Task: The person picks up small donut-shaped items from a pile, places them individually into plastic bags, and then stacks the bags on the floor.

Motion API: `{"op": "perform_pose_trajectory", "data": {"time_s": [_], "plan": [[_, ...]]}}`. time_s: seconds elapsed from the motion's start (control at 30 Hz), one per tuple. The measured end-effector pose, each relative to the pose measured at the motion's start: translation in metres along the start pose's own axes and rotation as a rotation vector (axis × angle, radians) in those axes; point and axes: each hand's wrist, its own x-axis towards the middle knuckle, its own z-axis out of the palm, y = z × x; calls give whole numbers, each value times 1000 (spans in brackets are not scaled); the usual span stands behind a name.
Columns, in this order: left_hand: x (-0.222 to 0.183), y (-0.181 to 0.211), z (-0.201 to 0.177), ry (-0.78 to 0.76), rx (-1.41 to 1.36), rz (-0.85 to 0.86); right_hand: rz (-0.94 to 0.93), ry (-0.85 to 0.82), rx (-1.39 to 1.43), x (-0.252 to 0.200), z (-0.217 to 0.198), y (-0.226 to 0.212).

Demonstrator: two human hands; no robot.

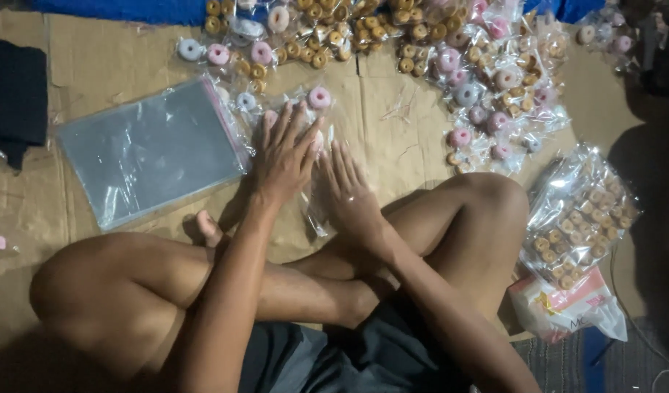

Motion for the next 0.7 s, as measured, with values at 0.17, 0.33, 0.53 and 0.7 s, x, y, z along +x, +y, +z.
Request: {"op": "perform_pose_trajectory", "data": {"time_s": [0.17, 0.33, 0.53, 0.7], "plan": [[0, -13, 11, -65, 82, 5, -497, -357, 375, 0, -141, -4], [6, -18, 9, -105, 68, -8, 275, -431, 686, -6, -139, 145], [14, 14, -19, -24, -18, 63, 832, -159, 361, -31, 1, 332], [-16, 53, -16, -34, -75, 267, 844, -173, 396, -4, -15, 313]]}}
